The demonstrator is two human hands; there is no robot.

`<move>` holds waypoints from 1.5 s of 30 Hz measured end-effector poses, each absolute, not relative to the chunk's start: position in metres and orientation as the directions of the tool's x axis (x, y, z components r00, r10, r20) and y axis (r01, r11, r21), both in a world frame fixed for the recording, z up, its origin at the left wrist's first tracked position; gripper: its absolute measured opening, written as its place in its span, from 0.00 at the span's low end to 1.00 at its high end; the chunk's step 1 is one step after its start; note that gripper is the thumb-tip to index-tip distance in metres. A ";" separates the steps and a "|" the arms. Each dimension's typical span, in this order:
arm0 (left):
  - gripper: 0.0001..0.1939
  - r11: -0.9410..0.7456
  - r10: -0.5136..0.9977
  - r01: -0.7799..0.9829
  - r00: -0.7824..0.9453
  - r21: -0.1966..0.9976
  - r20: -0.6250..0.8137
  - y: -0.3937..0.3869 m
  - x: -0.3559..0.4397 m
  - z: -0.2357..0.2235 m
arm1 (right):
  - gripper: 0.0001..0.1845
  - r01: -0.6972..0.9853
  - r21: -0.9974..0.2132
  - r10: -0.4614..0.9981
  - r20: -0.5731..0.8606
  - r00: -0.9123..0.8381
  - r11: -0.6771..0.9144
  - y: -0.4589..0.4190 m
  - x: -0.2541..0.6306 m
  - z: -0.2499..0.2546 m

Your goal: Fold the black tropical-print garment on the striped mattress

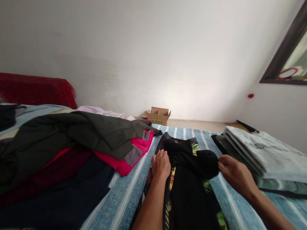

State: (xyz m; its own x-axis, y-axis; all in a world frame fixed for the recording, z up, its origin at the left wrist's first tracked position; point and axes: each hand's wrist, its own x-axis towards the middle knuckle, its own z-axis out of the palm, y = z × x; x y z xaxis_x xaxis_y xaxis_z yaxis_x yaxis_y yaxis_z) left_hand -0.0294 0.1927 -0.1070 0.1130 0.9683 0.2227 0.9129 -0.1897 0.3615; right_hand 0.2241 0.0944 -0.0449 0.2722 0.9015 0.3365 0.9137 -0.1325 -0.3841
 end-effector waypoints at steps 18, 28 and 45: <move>0.20 -0.185 0.965 0.930 0.109 0.319 0.240 0.194 -0.026 -0.102 | 0.12 0.970 -0.149 0.980 -0.034 -0.198 0.191 0.168 0.213 -0.022; 0.20 -0.187 0.966 0.934 0.118 0.305 0.231 0.194 -0.025 -0.100 | 0.27 0.143 -0.917 0.928 -0.370 0.046 -0.372 0.107 0.236 -0.010; 0.20 -0.193 0.965 0.932 0.124 0.305 0.231 0.198 -0.025 -0.100 | 0.10 0.260 -0.957 0.991 -0.109 0.080 -0.126 0.031 0.251 -0.054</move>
